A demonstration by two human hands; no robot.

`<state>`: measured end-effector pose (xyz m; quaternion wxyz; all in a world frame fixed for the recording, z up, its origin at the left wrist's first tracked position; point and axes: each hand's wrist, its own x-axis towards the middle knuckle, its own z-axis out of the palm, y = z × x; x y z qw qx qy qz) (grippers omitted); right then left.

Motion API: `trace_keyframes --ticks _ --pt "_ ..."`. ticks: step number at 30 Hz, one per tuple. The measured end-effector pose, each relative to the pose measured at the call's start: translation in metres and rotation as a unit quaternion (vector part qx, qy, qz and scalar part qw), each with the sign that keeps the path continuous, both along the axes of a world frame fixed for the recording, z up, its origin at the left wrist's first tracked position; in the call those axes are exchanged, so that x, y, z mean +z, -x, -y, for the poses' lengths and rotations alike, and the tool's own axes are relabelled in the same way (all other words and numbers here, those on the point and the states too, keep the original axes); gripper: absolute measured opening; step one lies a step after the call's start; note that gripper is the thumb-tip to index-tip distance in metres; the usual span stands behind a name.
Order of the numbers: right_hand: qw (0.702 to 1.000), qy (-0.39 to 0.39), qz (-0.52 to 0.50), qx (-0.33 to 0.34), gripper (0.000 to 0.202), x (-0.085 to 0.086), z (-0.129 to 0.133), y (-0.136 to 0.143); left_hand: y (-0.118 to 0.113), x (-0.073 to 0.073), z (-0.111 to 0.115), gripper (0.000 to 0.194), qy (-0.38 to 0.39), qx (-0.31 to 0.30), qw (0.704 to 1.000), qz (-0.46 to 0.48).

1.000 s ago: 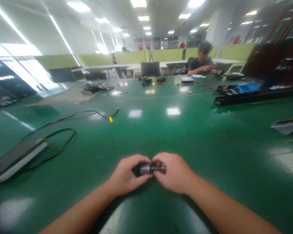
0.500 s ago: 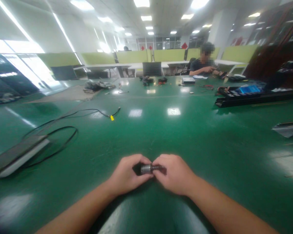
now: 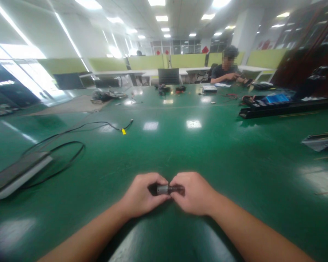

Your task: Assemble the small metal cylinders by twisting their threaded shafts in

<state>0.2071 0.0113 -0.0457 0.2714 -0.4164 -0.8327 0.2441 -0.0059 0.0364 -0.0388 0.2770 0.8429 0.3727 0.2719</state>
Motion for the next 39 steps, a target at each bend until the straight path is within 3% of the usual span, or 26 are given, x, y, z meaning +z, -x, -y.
trace_keyframes --ticks 39 --pt "0.999 -0.019 0.029 -0.002 0.008 0.0006 -0.0022 -0.0020 0.0010 -0.0002 0.0005 0.018 0.005 0.020 1.000 -0.010"
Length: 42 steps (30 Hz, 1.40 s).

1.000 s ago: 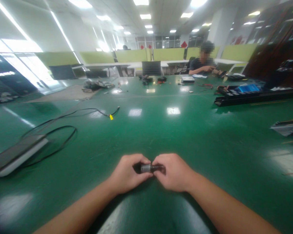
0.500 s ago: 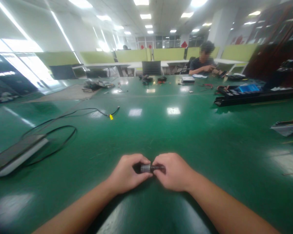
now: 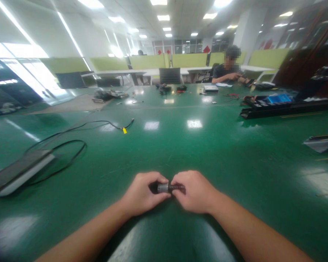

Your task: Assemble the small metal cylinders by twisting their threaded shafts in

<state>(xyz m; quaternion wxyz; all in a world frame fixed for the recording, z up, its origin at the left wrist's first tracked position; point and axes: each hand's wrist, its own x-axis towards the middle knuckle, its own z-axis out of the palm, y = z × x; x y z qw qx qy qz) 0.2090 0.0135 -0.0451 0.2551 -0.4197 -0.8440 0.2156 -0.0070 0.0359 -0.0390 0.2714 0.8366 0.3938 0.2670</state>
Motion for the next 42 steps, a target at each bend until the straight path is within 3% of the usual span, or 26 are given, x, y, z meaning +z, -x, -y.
trace_keyframes --ticks 42 --pt "0.999 0.025 -0.010 -0.019 0.003 -0.0003 -0.0031 -0.0026 -0.0007 0.0015 -0.0005 0.017 -0.004 0.005 1.000 0.010"
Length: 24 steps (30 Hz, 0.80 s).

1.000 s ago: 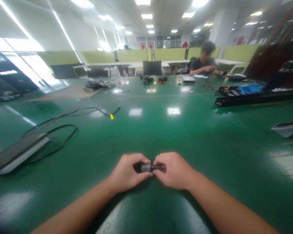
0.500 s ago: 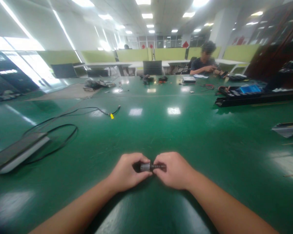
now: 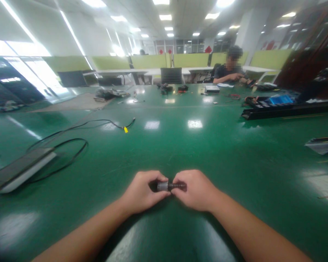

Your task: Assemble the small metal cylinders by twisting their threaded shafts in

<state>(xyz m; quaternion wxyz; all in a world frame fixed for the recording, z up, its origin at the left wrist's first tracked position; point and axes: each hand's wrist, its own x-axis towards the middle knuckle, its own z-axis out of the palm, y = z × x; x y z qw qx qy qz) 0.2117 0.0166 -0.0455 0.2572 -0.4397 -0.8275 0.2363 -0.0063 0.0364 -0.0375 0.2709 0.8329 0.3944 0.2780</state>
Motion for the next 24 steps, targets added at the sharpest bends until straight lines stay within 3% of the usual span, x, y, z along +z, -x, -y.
trace_keyframes --ticks 24 --pt "1.000 0.001 0.000 -0.010 0.003 0.0041 -0.0004 -0.0026 0.0034 0.0023 -0.0018 0.016 -0.002 0.008 1.000 0.004"
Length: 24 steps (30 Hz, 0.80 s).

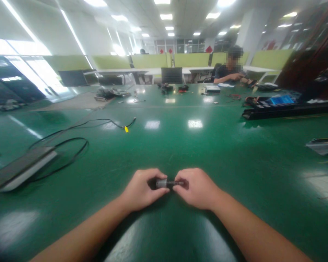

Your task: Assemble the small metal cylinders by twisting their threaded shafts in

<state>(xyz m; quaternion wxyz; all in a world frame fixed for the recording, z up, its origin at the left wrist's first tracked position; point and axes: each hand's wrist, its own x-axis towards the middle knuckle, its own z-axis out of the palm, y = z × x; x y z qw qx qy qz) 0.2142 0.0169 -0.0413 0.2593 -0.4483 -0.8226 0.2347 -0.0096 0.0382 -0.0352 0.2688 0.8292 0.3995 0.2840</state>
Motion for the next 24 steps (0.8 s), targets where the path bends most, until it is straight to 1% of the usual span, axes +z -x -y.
trace_keyframes --ticks 9,24 --pt "1.000 -0.007 0.000 -0.004 0.003 -0.0006 -0.0006 0.0000 0.0003 0.0019 0.0004 0.017 0.008 0.001 1.000 0.004" --pt "1.000 0.008 0.013 -0.019 0.005 0.0013 0.0005 -0.0001 0.0007 0.0044 -0.0003 0.017 0.017 0.001 1.000 0.014"
